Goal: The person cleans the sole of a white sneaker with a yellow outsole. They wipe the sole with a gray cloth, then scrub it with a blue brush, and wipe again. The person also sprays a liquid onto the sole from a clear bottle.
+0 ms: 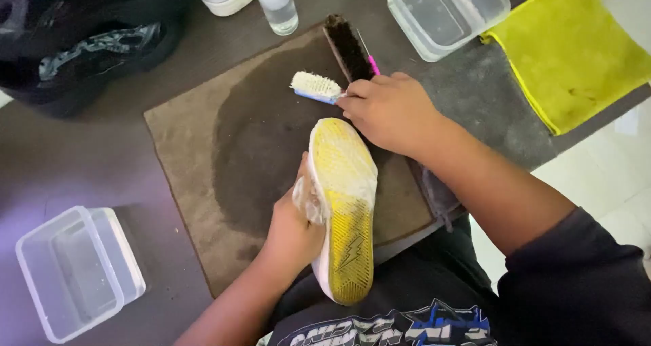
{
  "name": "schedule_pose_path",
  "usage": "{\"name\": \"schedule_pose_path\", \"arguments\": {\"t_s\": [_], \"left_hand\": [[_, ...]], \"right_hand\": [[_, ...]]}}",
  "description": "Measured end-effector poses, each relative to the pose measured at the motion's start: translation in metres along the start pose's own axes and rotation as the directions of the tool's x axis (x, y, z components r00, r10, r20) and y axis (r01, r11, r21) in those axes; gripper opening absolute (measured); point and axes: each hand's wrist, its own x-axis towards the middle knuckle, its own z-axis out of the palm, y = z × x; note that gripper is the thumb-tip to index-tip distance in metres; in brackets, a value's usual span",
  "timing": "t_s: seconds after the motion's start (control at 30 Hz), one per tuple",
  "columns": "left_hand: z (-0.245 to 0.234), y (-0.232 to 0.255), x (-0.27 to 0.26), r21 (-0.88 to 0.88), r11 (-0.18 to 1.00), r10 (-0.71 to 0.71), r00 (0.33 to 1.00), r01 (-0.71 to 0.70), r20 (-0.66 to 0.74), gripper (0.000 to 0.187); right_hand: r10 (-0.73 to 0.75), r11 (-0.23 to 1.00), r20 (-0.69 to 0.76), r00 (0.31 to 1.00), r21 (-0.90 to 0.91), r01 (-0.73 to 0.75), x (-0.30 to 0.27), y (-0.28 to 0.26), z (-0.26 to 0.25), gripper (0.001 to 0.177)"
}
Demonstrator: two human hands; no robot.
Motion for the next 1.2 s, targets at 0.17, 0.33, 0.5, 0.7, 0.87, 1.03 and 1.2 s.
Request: {"name": "schedule_pose_path", "arguments": {"t_s": [0.17,0.33,0.5,0.7,0.87,1.03,1.2], "left_hand": [[0.0,0.004,0.0,-0.002,1.0,0.012,1.0,-0.012,0.004,0.064],[0.002,-0.009,-0.001,0.02,1.0,0.019,1.0,-0.018,-0.004,0.064],[0.006,-0.018,0.005,0.046,0.966,-0.254,0.967,0.252,0.033,0.086],[0.004,-0.019,0.005,0.108,0.968,-0.231,0.973,0.228,0.015,0.084],[0.003,0.005,0.006,0.077,0.973,-0.221,0.975,0.22,0.011,0.076],[0.002,0.015,0.009,0.064,0.937,-0.344,0.939,0.342,0.013,0.073],[0.002,0.016,0.008,0.074,0.919,-0.39,0.921,0.388,0.017,0.074]], "right_hand": [[0.152,0.966,0.058,0.987,0.202,-0.16,-0.015,-0.004,-0.048,0.019],[0.284,0.936,0.015,0.959,0.214,-0.28,-0.072,0.012,-0.082,0.026],[0.426,0.905,0.005,0.905,0.017,-0.426,-0.134,0.023,-0.106,0.057],[0.292,0.956,-0.022,0.956,-0.026,-0.292,-0.163,0.011,-0.116,0.086],[0.521,0.847,-0.081,0.85,-0.071,-0.527,-0.163,0.012,-0.117,0.047],[0.792,0.595,0.088,0.604,-0.328,-0.733,-0.139,0.018,-0.126,0.063],[0.892,0.418,0.311,0.327,-0.295,-0.859,-0.122,0.019,-0.143,0.067]]}}
